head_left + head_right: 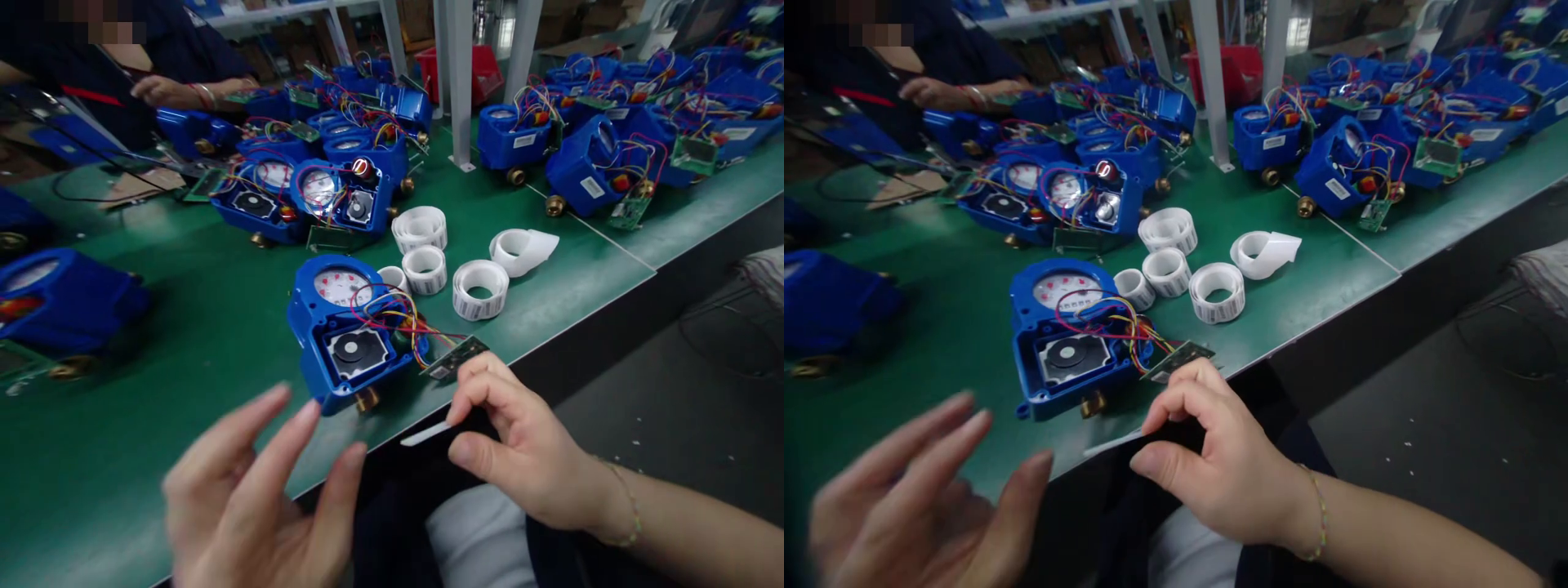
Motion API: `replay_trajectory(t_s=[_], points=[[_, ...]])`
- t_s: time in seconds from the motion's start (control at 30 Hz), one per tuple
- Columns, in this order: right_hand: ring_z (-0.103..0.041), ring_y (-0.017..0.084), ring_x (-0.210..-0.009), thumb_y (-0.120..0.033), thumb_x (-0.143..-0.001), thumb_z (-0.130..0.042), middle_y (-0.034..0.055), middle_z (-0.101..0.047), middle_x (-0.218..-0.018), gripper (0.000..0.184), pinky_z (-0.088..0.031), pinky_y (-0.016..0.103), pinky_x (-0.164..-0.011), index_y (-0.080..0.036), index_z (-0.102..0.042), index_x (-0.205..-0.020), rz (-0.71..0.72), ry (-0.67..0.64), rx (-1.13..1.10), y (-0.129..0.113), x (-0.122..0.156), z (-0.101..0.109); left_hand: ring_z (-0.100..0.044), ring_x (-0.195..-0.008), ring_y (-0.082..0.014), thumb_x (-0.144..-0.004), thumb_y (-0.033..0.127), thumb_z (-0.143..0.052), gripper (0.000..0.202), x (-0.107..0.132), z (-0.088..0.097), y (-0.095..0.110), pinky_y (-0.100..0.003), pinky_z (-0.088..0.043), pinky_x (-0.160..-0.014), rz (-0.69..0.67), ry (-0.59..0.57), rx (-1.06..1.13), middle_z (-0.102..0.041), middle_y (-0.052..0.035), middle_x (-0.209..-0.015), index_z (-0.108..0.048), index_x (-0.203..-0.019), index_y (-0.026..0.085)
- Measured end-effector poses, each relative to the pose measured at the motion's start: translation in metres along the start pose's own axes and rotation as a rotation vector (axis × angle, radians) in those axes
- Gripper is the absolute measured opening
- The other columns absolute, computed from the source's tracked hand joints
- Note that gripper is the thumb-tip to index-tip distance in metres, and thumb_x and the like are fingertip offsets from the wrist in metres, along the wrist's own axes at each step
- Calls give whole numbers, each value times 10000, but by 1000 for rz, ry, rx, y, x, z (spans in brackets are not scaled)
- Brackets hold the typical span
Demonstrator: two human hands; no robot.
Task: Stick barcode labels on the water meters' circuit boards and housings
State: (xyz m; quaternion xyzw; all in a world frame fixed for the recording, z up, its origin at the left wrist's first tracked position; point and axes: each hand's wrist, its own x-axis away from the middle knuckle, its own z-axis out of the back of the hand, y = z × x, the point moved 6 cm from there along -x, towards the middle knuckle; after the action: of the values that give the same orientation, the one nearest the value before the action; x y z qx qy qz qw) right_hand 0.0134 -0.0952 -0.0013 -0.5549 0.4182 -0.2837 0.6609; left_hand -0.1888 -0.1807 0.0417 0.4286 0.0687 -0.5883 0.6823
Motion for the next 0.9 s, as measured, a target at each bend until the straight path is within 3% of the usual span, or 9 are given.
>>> replay_trajectory(t_s=[0.03,0.07,0.17,0.23,0.33,0.53,0.73,0.8,0.9], points=[[-521,153,-941,-253,-869,-718,5,-481,-983,150,-468,276,-839,-245,-599,-960,80,54,51,2,1,-4,-334,-1446,-386,-691,197,-860,655,-11,-2,-1,-574,-366,-1162,-112,-26,-80,-353,-12,-1589,-629,-1282,358],[-521,156,-958,-238,-854,-732,8,-475,-1007,211,-472,285,-854,-254,-587,-1008,159,133,112,4,3,-5,-164,-1509,-410,-736,204,-826,576,-22,-13,-5,-614,-307,-1183,-156,-159,-105,-178,5,-1660,-635,-1263,335],[-507,196,-1083,-189,-832,-733,41,-453,-1147,455,-465,372,-955,-294,-507,-1212,323,457,262,18,10,1,26,-1538,-388,-814,202,-747,360,-46,-33,-13,-628,-262,-1197,-196,-374,98,-5,47,-1688,-637,-1146,289],[-492,244,-1198,-172,-824,-722,81,-431,-1282,624,-433,476,-1027,-321,-399,-1337,338,601,284,32,9,8,-7,-1545,-352,-836,161,-707,331,-52,-40,-15,-609,-190,-1223,-197,-436,237,-34,25,-1692,-593,-1126,273],[-529,267,-1229,-145,-840,-681,127,-415,-1395,746,-422,558,-1043,-344,-256,-1419,298,594,235,46,0,11,-54,-1545,-336,-849,132,-661,315,-50,-42,-19,-624,-104,-1227,-186,-426,321,-136,-28,-1681,-550,-1109,269],[-611,190,-1106,-81,-847,-633,70,-414,-1349,775,-503,473,-975,-433,-225,-1404,223,567,-17,43,-5,3,-237,-1504,-334,-790,136,-711,388,-39,-30,-36,-607,-220,-1193,-107,-262,301,-270,-70,-1623,-529,-1090,302],[-699,159,-974,-79,-843,-657,36,-348,-1367,789,-580,434,-884,-513,-236,-1349,207,480,-320,31,-21,-17,-262,-1480,-331,-860,257,-674,405,-11,-20,-55,-571,-287,-1172,191,-8,356,-297,-79,-1558,-513,-1226,324],[-709,150,-933,-88,-835,-679,35,-354,-1364,799,-596,411,-847,-514,-238,-1347,200,472,-370,30,-27,-23,-379,-1415,-329,-903,327,-620,462,-1,-25,-62,-566,-364,-1129,320,23,421,-333,-94,-1520,-427,-1322,348],[-720,143,-881,-108,-829,-703,42,-372,-1354,804,-609,386,-803,-498,-236,-1354,178,455,-406,33,-35,-34,-629,-1134,-278,-893,399,-627,542,3,-34,-70,-488,-531,-970,460,-20,540,-499,-94,-1346,-344,-1354,350]])
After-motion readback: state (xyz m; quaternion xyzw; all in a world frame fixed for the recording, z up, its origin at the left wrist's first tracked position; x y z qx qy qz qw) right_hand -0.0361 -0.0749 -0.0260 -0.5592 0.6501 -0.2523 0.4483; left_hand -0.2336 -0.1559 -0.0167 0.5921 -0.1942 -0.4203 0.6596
